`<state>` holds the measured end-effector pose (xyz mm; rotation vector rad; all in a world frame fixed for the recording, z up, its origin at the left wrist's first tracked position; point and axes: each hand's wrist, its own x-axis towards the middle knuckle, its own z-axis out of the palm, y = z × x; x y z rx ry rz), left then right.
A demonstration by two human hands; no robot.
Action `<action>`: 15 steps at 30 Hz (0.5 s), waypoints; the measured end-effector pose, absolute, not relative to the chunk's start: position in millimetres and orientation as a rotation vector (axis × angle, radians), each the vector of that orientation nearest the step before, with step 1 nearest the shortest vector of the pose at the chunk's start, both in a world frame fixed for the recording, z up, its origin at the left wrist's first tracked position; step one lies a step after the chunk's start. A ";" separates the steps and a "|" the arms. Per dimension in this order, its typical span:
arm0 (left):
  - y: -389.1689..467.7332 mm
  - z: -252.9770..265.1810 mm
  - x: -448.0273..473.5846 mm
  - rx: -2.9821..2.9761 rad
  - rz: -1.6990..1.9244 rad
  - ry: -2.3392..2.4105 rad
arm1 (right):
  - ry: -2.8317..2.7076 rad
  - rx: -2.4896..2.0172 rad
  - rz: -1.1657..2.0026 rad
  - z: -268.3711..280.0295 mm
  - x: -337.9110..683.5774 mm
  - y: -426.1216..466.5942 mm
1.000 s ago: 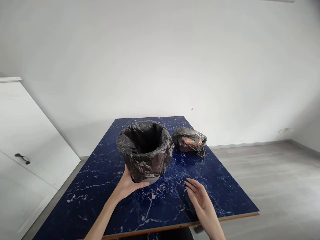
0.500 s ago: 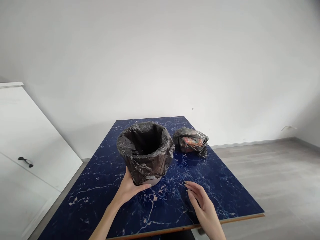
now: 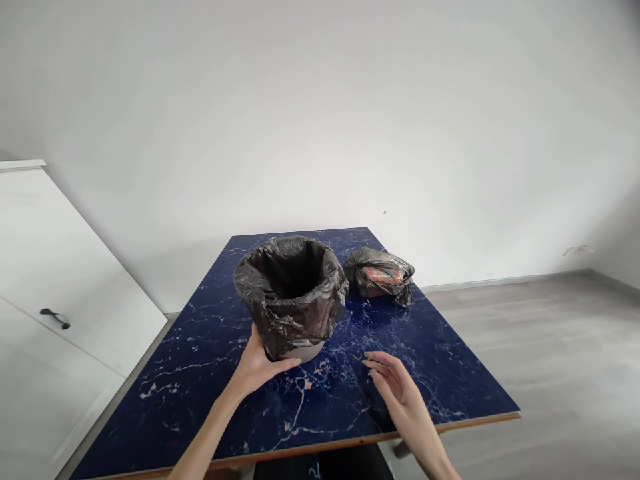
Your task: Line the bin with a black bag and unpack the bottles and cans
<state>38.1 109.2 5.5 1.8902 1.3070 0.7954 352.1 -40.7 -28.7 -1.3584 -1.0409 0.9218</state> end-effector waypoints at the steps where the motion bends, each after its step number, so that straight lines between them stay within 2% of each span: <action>1: 107.3 7.0 40.8 1.887 0.781 1.326 | -1.036 -1.349 0.877 -19.2 356.6 -42.3; 9: 73.3 8.6 102.1 1.928 0.812 1.134 | -0.915 -1.315 0.178 82.5 368.7 -74.4; 15: 51.1 -4.7 184.0 2.028 0.869 0.974 | -1.064 -1.104 -0.161 96.3 346.8 -102.1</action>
